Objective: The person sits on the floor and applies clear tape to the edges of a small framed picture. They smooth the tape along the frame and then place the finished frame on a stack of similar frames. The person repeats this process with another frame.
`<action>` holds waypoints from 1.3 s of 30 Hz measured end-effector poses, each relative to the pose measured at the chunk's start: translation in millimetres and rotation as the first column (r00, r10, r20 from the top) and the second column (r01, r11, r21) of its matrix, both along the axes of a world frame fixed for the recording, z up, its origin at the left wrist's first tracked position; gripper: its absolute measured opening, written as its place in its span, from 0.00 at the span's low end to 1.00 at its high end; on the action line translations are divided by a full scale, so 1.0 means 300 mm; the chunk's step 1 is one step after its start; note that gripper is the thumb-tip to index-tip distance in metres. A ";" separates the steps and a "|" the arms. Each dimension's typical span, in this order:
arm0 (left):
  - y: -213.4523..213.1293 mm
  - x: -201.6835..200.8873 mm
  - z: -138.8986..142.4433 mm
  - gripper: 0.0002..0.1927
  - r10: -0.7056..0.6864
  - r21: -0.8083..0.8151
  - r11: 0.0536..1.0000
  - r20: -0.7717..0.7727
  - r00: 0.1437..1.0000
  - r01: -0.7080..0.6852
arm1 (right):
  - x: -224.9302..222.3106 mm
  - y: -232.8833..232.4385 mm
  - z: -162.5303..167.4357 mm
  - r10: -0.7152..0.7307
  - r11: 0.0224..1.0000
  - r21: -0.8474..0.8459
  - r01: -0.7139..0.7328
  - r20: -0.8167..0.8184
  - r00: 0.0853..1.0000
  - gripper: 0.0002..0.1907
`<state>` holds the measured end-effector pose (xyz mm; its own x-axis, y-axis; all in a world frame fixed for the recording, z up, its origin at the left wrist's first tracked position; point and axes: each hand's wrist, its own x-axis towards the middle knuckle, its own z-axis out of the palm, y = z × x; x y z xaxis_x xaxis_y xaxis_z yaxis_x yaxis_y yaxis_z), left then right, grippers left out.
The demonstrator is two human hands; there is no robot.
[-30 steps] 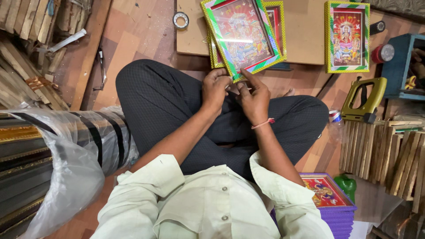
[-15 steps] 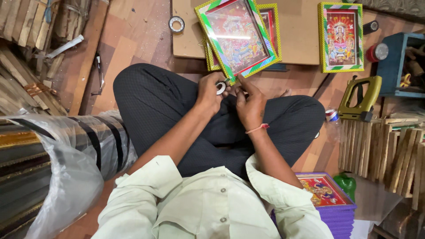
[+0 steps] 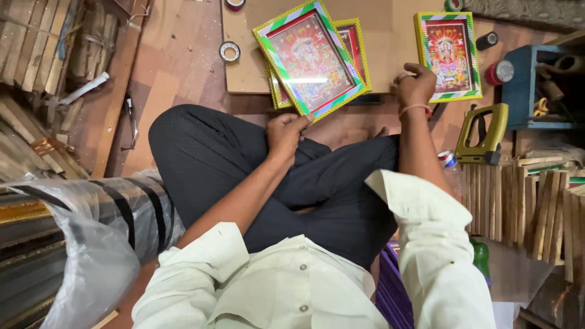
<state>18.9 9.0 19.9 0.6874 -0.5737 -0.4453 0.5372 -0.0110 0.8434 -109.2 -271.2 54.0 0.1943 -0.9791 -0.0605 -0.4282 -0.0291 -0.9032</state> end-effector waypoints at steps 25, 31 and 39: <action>0.094 0.075 0.121 0.12 0.014 -0.165 0.986 0.069 0.998 -0.003 | -0.133 0.180 0.070 -0.184 0.934 0.347 -0.087 0.673 0.717 0.08; 0.089 0.073 0.115 0.14 0.046 -0.107 0.994 0.136 0.990 -0.032 | -0.297 -0.106 0.088 -0.416 0.838 0.546 0.006 0.630 0.656 0.14; 0.089 0.081 0.072 0.15 0.167 -0.031 0.986 0.178 0.970 -0.164 | -0.355 -0.149 0.059 -0.399 0.852 0.467 0.238 0.283 0.872 0.17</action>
<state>43.1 35.7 41.6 0.8410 -0.4517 -0.2978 0.3704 0.0794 0.9255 -215.7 -315.8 71.8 -0.0373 -0.8908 -0.4528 0.0056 0.4529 -0.8915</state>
